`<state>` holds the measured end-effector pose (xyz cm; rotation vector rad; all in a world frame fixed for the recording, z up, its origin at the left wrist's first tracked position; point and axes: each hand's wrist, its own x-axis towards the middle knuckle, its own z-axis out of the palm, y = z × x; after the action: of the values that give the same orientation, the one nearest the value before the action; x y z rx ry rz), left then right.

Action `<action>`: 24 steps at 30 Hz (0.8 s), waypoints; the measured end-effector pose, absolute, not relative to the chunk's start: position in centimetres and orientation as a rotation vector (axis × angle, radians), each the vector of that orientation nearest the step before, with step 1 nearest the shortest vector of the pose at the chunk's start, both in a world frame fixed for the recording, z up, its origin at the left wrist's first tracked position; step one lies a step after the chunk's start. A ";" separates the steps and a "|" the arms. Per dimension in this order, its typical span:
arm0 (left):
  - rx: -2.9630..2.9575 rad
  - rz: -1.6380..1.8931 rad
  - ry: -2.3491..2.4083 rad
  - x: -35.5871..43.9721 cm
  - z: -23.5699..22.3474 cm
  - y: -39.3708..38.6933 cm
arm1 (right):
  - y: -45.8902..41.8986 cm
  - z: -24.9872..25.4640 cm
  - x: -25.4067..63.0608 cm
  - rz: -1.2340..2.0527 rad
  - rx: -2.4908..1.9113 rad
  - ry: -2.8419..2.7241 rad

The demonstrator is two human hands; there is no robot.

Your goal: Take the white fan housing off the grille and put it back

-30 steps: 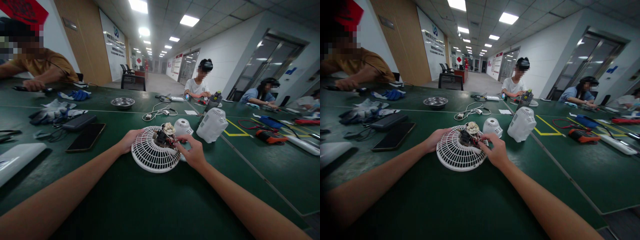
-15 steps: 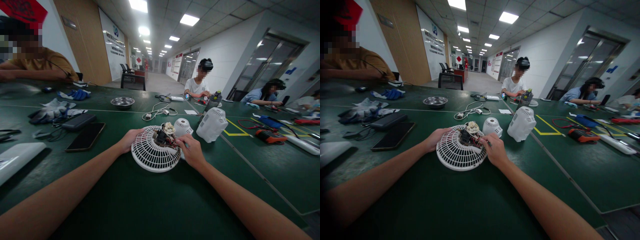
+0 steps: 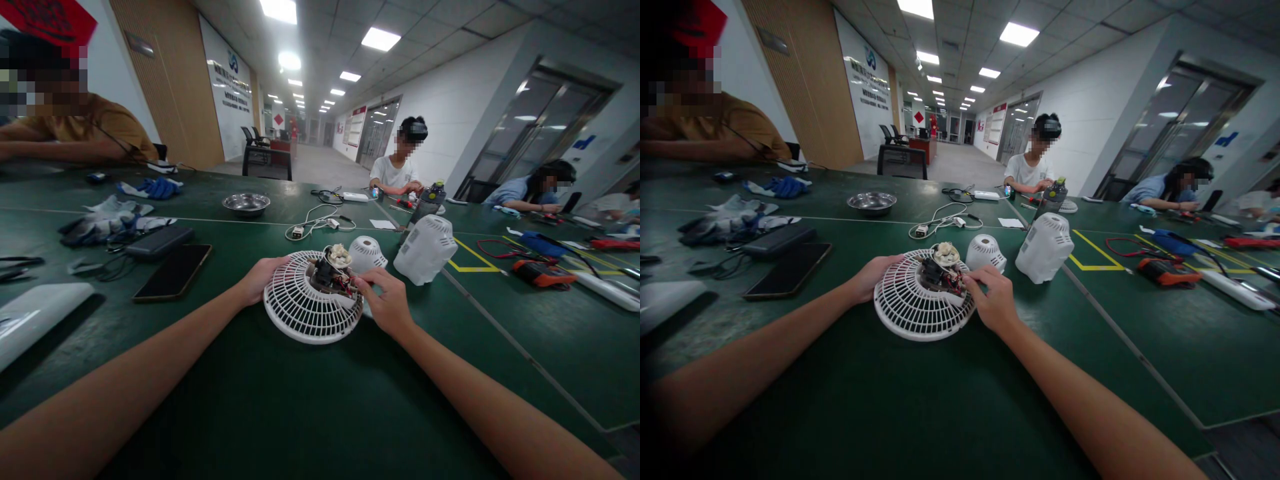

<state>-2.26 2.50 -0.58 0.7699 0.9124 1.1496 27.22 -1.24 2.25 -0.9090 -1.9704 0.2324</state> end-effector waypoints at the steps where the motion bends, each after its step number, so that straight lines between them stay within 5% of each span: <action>1: 0.772 1.148 0.912 -2.3 -0.6 2.5 | -1.2 2.2 27.3 0.238 -0.914 -1.956; 24: 0.775 1.154 0.901 -2.1 -0.3 2.3 | -0.8 2.3 27.1 -0.015 -0.847 -2.044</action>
<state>-2.09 2.27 -0.32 0.7750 0.9010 1.1542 27.10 -0.84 2.31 -0.8467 -2.0442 -0.0155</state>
